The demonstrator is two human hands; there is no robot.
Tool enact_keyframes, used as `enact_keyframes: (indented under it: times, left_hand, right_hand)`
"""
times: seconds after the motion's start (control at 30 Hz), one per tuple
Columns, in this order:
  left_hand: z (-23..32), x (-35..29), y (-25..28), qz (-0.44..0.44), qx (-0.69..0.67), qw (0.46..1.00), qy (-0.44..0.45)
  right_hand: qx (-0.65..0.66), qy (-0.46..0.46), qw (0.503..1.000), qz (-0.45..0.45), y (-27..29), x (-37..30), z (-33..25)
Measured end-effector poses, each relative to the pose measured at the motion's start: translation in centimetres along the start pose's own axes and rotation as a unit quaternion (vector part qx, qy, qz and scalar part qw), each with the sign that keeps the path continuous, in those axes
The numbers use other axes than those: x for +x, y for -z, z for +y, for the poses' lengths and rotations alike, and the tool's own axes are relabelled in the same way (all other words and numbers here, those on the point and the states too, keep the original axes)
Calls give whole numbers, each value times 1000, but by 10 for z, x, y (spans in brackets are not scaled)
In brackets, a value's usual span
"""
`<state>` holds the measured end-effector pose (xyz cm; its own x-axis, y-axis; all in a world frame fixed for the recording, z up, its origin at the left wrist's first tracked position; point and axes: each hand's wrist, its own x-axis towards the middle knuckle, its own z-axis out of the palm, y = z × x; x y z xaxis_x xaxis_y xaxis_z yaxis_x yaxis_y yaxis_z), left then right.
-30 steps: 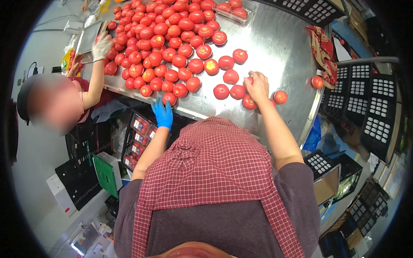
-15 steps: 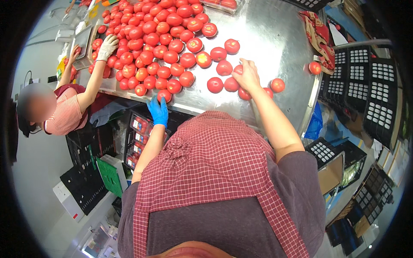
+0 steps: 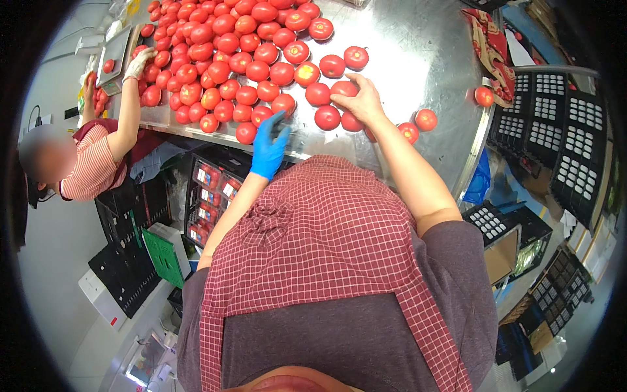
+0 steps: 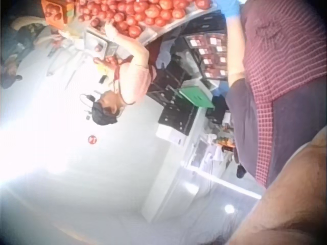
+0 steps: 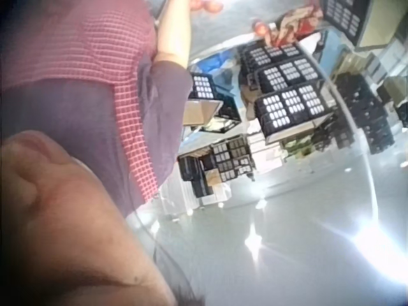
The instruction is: The person sorts red tomatoes on a metal table, picking them up and placing them into a cardboard box. A coworker is also sorting tomatoes nearby.
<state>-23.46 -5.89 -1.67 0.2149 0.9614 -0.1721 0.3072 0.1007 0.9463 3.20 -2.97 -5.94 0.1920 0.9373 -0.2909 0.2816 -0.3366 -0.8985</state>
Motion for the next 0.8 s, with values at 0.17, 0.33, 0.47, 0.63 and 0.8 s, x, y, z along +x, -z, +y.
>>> enact_keyframes:
  times: [0.17, 0.33, 0.47, 0.63, 0.8]
  left_hand:
    - [6, 32, -30, -82, -144, 982, 86]
    - [-4, 43, -38, -87, -61, 992, 63]
    - [1, 38, -36, -88, -79, 990, 81]
    - [12, 50, -33, -67, -136, 983, 104]
    - [13, 58, -26, -30, -160, 982, 92]
  right_hand:
    - [122, -11, 991, -58, -12, -13, -26]
    - [161, 16, 984, -72, -19, -19, -35]
    - [177, -27, 979, -94, -15, -22, -53]
    - [199, -40, 972, -114, -20, -16, -57]
    - [216, -73, 963, -144, -27, -9, -55]
